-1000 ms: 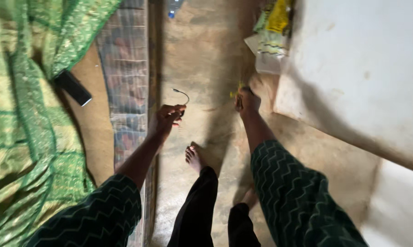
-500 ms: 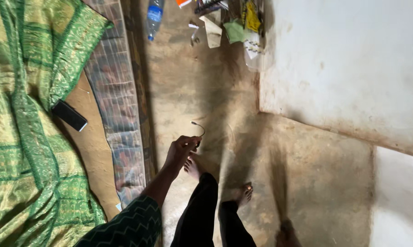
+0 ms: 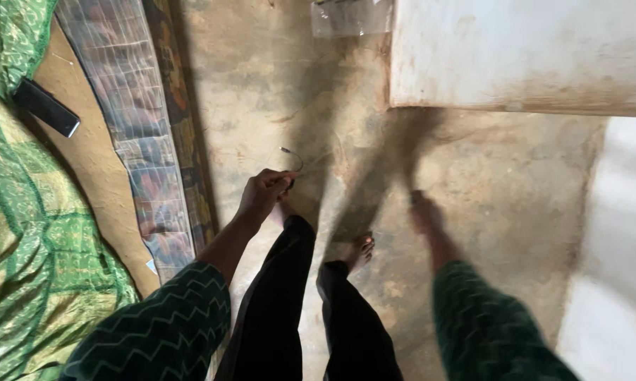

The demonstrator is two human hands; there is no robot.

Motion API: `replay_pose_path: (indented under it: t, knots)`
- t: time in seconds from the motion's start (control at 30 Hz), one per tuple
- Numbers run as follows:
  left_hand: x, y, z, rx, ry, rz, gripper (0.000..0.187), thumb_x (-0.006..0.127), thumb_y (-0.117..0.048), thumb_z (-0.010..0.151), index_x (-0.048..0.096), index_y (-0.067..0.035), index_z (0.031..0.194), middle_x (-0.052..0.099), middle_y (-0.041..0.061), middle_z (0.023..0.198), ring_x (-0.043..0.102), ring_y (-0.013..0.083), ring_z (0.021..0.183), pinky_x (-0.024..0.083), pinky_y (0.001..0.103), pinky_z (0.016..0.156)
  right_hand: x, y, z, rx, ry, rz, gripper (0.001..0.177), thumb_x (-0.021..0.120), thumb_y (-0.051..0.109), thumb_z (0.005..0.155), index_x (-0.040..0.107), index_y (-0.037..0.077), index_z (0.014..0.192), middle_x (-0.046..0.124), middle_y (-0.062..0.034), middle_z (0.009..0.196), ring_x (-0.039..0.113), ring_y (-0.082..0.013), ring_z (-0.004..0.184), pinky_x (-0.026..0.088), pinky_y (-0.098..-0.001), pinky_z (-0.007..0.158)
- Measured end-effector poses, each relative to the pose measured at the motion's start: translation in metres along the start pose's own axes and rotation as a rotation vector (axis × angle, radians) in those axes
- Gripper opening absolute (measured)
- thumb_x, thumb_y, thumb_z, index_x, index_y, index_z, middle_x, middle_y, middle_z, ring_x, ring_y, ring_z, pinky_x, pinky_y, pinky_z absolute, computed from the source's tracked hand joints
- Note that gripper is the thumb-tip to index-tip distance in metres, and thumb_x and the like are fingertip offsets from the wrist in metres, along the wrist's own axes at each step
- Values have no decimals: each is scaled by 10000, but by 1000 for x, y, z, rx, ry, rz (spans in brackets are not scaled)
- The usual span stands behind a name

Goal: The person picks up trash by hand, places it into a plastic bag, and sweeps the floor with a broom.

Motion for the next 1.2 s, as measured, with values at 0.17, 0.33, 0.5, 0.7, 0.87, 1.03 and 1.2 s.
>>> replay_pose_path:
  t: [0.17, 0.33, 0.5, 0.7, 0.87, 1.03, 1.2]
  knots:
    - [30, 5, -22, 15, -44, 58, 242, 688, -180, 955, 803, -72, 1139, 734, 50, 893, 652, 117, 742, 544, 277, 675, 81, 100, -125, 198, 112, 551, 644, 617, 319, 901, 500, 299, 1534, 757, -270, 944, 738, -432, 797, 602, -527, 685]
    - [34, -14, -49, -10, -10, -95, 256, 675, -202, 948, 783, -90, 1151, 739, 0, 976, 659, 83, 803, 554, 261, 700, 74, 129, -251, 96, -284, 819, 663, 699, 248, 896, 472, 202, 1518, 707, -155, 1104, 710, -277, 678, 595, -403, 550]
    - [3, -18, -46, -2, -21, -157, 276, 664, -214, 994, 803, -67, 1182, 699, 75, 910, 631, 131, 791, 545, 289, 709, 117, 136, -238, 426, 2, 1240, 373, 669, 253, 917, 475, 201, 1231, 616, -133, 811, 577, -258, 504, 489, -394, 439]
    - [-54, -29, -36, -116, -126, -123, 317, 630, -227, 955, 738, -70, 1208, 766, 58, 1047, 685, 166, 819, 553, 333, 726, 96, 236, -51, 44, 542, 1582, 256, 653, 241, 985, 573, 48, 837, 620, -146, 696, 565, -233, 533, 472, -366, 483]
    - [-92, -36, -43, 20, -156, -216, 309, 639, -255, 970, 724, -59, 1192, 770, 42, 1122, 714, 140, 949, 571, 303, 807, -107, 345, 89, -147, 426, 1524, 100, 644, 116, 947, 581, 115, 870, 585, -66, 707, 552, -187, 554, 401, -313, 470]
    - [-114, -38, -42, 36, -258, -270, 318, 634, -273, 979, 755, -83, 1203, 746, 35, 1115, 703, 134, 930, 566, 298, 788, -184, 321, 9, -281, 16, 1124, 157, 650, 231, 945, 657, 254, 1100, 618, -25, 744, 574, -163, 555, 390, -339, 444]
    - [-120, -34, -53, 55, -334, -348, 313, 651, -272, 973, 777, -81, 1187, 698, 35, 1093, 699, 146, 885, 550, 291, 768, -92, 238, -200, -581, -408, 257, 396, 546, 334, 1045, 675, 17, 1244, 722, -232, 989, 678, -418, 881, 546, -478, 683]
Point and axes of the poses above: each hand's wrist, its own z-axis towards the middle knuckle, its own x-axis out of the palm, y = z × x, the point moved 1 cm from there along z, towards the middle knuckle
